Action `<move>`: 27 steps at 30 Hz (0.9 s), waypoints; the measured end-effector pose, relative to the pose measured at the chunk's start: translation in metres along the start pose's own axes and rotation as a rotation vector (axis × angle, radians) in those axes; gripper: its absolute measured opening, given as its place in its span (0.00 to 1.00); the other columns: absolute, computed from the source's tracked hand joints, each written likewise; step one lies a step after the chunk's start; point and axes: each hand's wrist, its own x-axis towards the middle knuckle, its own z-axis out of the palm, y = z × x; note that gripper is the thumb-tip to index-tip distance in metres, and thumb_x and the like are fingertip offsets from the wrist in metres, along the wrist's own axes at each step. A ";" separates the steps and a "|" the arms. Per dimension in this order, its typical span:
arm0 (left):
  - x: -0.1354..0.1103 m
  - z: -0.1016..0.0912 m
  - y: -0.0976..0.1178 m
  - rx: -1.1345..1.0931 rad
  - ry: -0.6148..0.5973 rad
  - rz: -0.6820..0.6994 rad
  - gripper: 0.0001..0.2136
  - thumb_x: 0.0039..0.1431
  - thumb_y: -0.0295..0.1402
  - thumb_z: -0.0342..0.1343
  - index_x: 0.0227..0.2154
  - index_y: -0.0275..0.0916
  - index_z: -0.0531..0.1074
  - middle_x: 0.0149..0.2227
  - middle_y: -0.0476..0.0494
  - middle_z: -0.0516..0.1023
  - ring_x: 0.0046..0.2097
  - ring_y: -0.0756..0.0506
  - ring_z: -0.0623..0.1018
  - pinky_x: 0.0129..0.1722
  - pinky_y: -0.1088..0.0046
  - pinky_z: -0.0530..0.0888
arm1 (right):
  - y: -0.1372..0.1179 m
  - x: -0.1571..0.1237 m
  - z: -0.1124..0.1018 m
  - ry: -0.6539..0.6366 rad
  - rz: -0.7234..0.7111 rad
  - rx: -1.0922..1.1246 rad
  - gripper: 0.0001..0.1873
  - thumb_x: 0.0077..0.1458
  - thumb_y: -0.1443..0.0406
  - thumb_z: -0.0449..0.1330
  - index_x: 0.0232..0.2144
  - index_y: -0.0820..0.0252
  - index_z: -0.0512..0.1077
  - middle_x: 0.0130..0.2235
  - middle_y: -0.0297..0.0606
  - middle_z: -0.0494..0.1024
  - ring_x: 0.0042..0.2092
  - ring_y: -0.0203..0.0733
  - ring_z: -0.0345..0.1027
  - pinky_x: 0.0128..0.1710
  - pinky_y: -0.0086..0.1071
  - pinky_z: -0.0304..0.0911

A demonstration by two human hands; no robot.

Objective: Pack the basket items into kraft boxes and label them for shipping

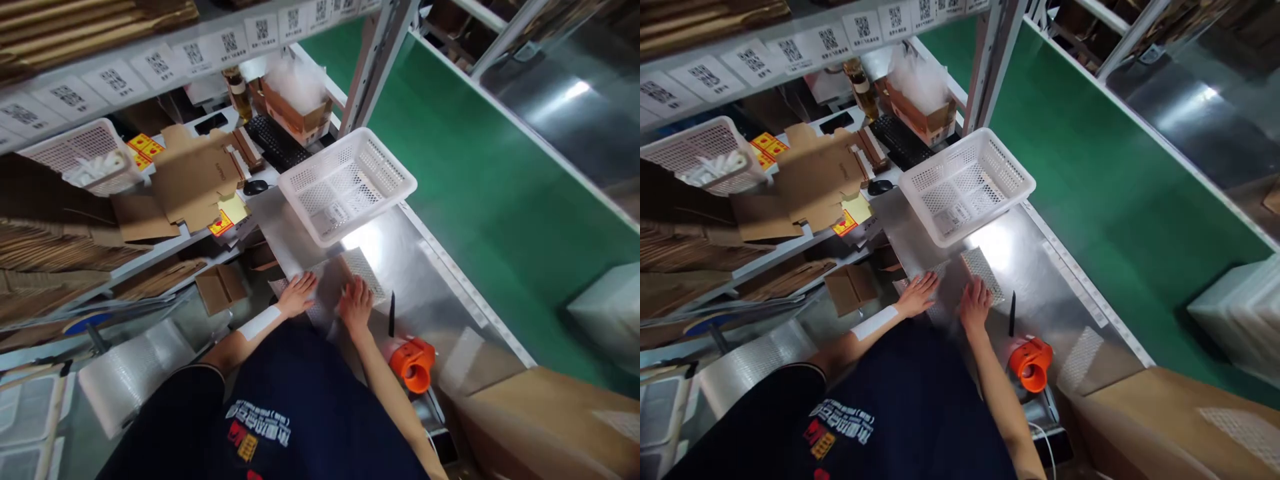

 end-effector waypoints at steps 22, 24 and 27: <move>0.023 0.006 -0.002 0.026 0.023 0.064 0.36 0.71 0.42 0.56 0.75 0.32 0.54 0.77 0.33 0.53 0.78 0.33 0.54 0.77 0.47 0.51 | 0.014 0.053 -0.027 0.014 0.136 -0.277 0.38 0.67 0.63 0.54 0.74 0.72 0.53 0.57 0.69 0.73 0.52 0.63 0.70 0.46 0.51 0.66; 0.023 0.008 -0.004 0.034 0.041 0.073 0.35 0.70 0.42 0.56 0.74 0.31 0.57 0.76 0.31 0.55 0.77 0.32 0.55 0.77 0.46 0.52 | 0.000 0.033 -0.017 0.073 0.084 -0.284 0.39 0.67 0.61 0.55 0.74 0.71 0.54 0.62 0.71 0.70 0.57 0.67 0.67 0.50 0.54 0.65; 0.023 0.013 -0.005 0.033 0.068 0.079 0.34 0.70 0.42 0.56 0.73 0.32 0.59 0.75 0.30 0.58 0.77 0.31 0.57 0.76 0.45 0.54 | -0.019 -0.002 0.002 0.082 -0.051 -0.262 0.39 0.66 0.60 0.57 0.74 0.68 0.57 0.67 0.66 0.68 0.64 0.69 0.62 0.57 0.56 0.62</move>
